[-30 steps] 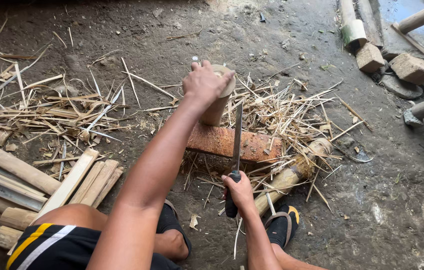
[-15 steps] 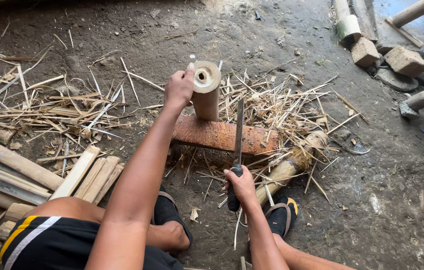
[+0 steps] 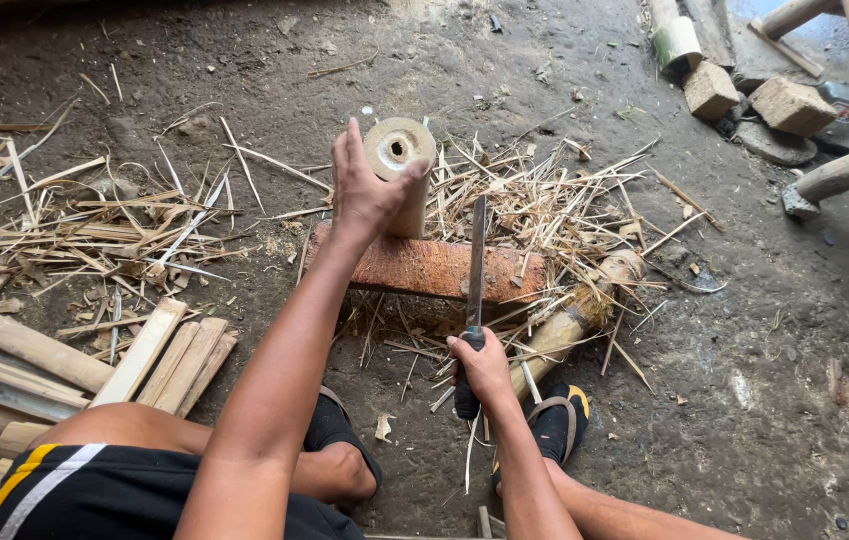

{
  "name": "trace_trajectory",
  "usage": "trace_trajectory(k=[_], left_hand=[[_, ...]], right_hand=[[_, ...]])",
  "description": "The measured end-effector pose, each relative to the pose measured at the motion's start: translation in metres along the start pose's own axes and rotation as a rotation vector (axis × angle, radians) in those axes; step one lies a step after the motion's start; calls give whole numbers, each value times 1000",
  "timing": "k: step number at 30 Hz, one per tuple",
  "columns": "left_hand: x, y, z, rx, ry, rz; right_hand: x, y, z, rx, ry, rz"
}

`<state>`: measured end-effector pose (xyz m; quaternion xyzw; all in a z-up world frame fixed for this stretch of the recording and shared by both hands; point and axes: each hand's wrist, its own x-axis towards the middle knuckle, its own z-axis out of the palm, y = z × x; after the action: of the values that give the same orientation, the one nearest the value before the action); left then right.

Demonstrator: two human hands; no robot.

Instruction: The person uses a machete to shape a cylindrical bamboo piece, repeatedly striking and rotating it to smooth the surface and hollow the interior. The person then uses a wooden mallet to split the bamboo piece into smaller sections.

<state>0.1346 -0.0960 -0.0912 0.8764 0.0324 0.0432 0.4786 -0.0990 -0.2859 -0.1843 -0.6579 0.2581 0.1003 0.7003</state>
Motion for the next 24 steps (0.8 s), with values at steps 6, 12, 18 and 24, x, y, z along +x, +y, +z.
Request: trace_trajectory(k=[6,12,18,24], left_hand=[[6,6,9,254,127,280],[3,5,8,313,74,309],[0,13,-5,439,30,263],[10,13,-32,139,-71,58]], right_hand=[[-4,-6,4,-23,5,42],[-5,-2,7,-14,-6,42],[-4,12,7,-32,-15,39],[-2,10,13,-86,-36,47]])
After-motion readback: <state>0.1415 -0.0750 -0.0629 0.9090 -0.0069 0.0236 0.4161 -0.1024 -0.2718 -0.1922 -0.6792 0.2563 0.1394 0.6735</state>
